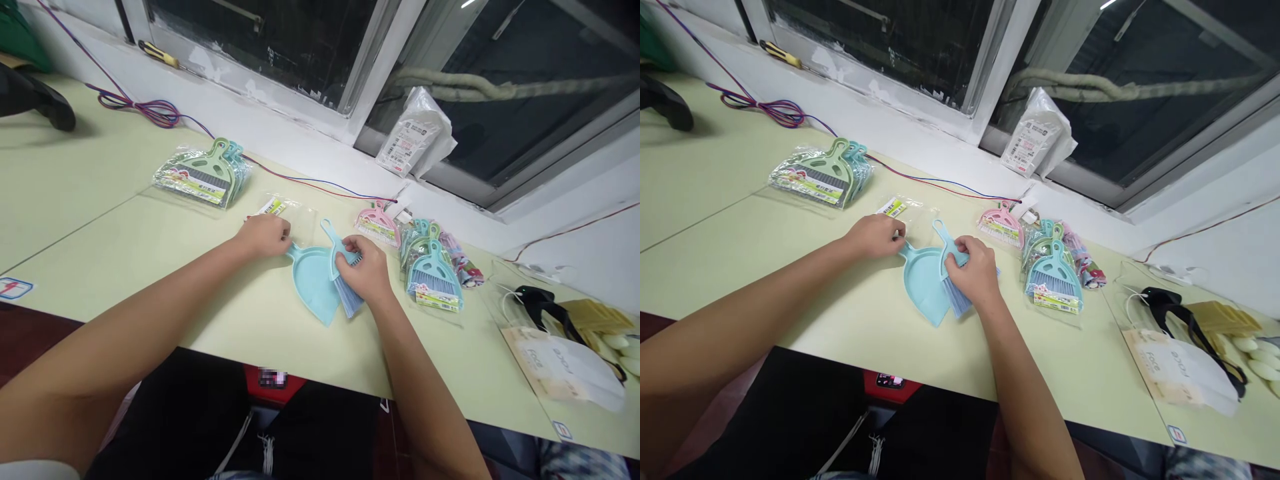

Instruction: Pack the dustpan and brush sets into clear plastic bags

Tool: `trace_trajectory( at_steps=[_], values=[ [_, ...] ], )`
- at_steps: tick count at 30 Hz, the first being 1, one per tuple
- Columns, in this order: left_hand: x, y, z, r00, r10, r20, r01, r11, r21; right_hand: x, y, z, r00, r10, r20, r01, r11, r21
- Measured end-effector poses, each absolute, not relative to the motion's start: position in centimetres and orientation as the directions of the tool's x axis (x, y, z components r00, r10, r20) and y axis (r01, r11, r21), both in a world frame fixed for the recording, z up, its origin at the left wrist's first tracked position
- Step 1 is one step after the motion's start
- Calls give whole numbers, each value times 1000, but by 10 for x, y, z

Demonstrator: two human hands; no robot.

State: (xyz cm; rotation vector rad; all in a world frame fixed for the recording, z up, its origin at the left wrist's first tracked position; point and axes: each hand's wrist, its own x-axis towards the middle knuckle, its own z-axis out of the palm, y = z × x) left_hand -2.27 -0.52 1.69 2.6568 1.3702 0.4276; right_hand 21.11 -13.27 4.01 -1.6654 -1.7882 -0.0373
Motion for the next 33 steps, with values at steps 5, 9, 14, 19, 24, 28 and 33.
trace_trajectory(
  at_steps=[5, 9, 14, 19, 24, 28, 33],
  values=[
    [-19, -13, 22, 569, 804, 176, 757, -595, 271, 208, -135, 44, -64, 893, 445, 887, 255, -384],
    [-23, -11, 25, 581, 799, 154, 721, -593, 358, 208, -135, 44, -112, 914, 391, 885, 271, -378],
    [-26, -3, 24, 616, 772, 158, 658, -614, 437, 202, -136, 39, -153, 930, 335, 883, 281, -377],
    [-23, -7, 25, 695, 706, 137, 543, -640, 543, 197, -135, 31, -203, 928, 312, 869, 318, -380],
    [-18, -16, 25, 708, 701, 82, 519, -596, 612, 196, -132, 26, -211, 942, 262, 854, 308, -419],
    [-14, -17, 22, 702, 711, -33, 523, -483, 703, 196, -132, 25, -232, 937, 261, 842, 327, -428],
    [-11, -20, 25, 792, 540, -284, 394, -97, 914, 195, -132, 24, -237, 935, 264, 841, 334, -426]
  ],
)
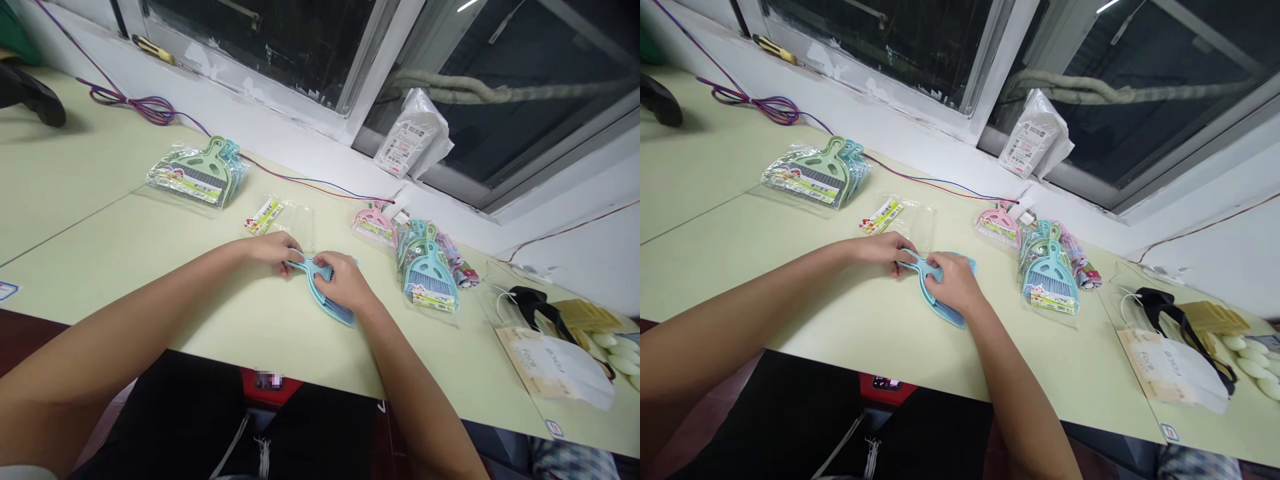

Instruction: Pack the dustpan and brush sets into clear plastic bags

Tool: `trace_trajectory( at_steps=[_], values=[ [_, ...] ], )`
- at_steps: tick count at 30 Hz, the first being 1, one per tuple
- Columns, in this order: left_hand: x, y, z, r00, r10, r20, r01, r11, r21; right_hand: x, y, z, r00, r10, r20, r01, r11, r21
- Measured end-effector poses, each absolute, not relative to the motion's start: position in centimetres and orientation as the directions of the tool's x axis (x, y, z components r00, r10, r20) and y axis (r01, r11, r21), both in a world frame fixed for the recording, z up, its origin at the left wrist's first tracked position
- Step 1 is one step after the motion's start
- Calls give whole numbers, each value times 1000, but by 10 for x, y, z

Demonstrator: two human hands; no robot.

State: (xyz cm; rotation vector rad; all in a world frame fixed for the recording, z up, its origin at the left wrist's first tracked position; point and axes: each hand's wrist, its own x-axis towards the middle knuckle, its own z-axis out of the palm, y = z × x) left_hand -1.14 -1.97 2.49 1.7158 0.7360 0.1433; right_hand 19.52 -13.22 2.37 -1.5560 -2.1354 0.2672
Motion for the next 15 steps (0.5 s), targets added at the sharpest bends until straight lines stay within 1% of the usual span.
trace_trajectory(
  at_steps=[3, 6, 10, 13, 15],
  values=[
    [-9, -23, 25, 803, 501, -323, 322, 91, 942, 195, -132, 23, -252, 930, 269, 831, 350, -432],
    [-7, -26, 23, 776, 530, -342, 304, 161, 939, 195, -132, 22, -248, 939, 241, 823, 335, -459],
    [-4, -28, 21, 738, 574, -355, 327, 157, 932, 195, -131, 21, -237, 947, 216, 822, 314, -474],
    [-4, -28, 22, 751, 567, -340, 348, 99, 932, 196, -131, 21, -244, 940, 238, 812, 332, -480],
    [-6, -28, 25, 767, 550, -330, 378, 28, 925, 196, -131, 22, -252, 936, 246, 805, 344, -484]
  ],
)
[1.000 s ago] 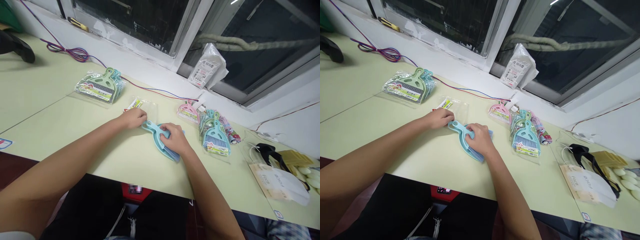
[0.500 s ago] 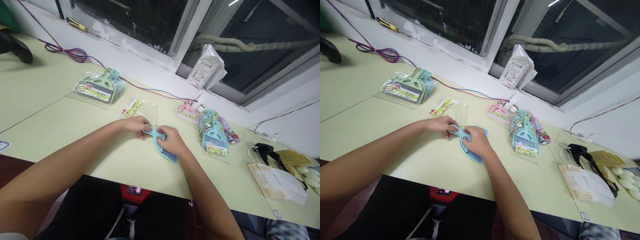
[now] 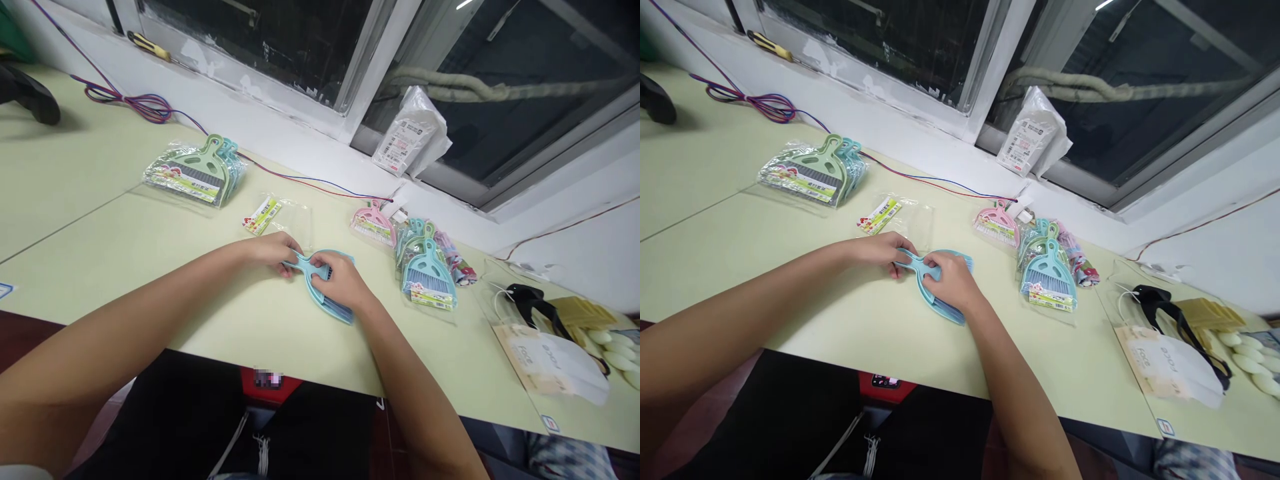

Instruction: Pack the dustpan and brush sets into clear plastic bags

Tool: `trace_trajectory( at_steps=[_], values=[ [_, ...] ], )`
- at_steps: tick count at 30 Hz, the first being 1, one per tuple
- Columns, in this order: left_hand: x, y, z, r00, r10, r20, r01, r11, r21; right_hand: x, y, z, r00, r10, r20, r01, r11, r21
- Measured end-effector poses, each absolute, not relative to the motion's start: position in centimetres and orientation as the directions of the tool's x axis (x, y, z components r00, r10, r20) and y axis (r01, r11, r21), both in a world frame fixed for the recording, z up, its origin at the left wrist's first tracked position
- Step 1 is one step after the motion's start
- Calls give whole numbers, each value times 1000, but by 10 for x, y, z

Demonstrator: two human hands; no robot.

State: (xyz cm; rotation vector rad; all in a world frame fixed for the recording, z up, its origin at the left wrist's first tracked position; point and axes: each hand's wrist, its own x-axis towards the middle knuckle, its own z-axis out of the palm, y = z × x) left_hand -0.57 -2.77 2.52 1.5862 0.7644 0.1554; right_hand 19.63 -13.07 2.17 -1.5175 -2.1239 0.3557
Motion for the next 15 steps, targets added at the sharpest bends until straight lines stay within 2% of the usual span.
trace_trajectory(
  at_steps=[2, 4, 6, 8, 9, 11, 15],
  values=[
    [-9, -27, 31, 768, 565, -301, 427, -101, 899, 198, -131, 22, -265, 932, 247, 798, 356, -486],
    [-14, -25, 38, 709, 682, -182, 502, -305, 809, 199, -130, 22, -277, 928, 250, 792, 368, -488],
    [-21, -20, 43, 562, 825, 54, 619, -463, 635, 199, -130, 22, -283, 925, 252, 788, 374, -490],
    [-31, -11, 44, 401, 869, 290, 732, -494, 469, 199, -130, 21, -279, 928, 248, 788, 369, -493],
    [-35, -5, 42, 359, 865, 349, 771, -486, 411, 199, -130, 21, -275, 929, 246, 789, 365, -495],
    [-44, 5, 36, 351, 870, 345, 835, -458, 305, 199, -130, 21, -270, 931, 245, 790, 360, -496],
    [-53, 17, 23, 421, 899, 117, 888, -435, 147, 199, -130, 20, -274, 930, 243, 796, 361, -486]
  ],
)
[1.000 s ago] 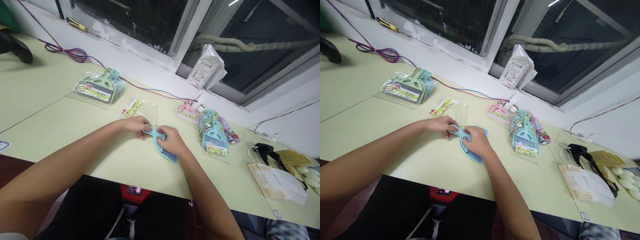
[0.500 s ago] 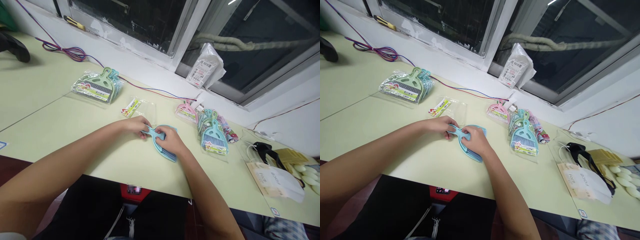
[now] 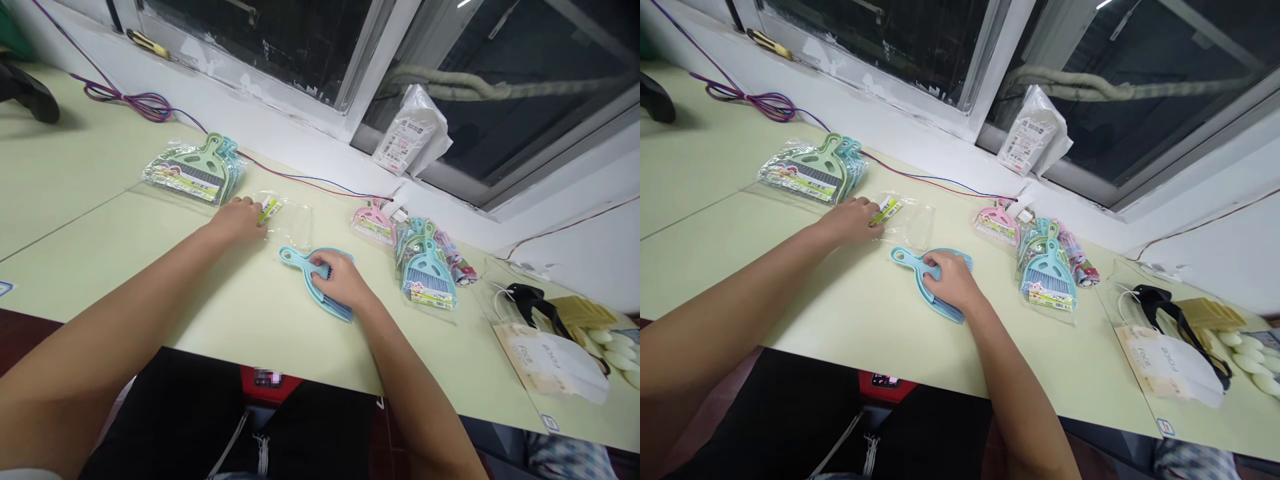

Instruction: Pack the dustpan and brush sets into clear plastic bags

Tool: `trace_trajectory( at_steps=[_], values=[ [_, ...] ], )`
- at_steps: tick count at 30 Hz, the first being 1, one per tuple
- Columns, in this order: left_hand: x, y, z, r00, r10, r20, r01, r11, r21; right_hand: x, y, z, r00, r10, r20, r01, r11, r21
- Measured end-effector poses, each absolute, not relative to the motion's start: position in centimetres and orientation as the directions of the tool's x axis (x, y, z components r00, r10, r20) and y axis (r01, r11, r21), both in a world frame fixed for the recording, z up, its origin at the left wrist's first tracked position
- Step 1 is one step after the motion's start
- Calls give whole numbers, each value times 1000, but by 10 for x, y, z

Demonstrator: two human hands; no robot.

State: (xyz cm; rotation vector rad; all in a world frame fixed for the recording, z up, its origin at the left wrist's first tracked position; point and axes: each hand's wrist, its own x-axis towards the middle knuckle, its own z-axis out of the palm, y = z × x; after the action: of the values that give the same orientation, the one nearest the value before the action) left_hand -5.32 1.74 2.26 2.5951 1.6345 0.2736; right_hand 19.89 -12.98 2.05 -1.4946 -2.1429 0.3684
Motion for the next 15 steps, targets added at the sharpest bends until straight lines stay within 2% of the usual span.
trace_trajectory(
  at_steps=[5, 15],
  values=[
    [-54, 21, 17, 423, 895, 140, 887, -441, 137, 199, -129, 20, -282, 927, 246, 794, 370, -483],
    [-62, 39, 8, 330, 910, 252, 863, -399, 310, 200, -130, 20, -280, 928, 248, 787, 369, -494]
  ],
)
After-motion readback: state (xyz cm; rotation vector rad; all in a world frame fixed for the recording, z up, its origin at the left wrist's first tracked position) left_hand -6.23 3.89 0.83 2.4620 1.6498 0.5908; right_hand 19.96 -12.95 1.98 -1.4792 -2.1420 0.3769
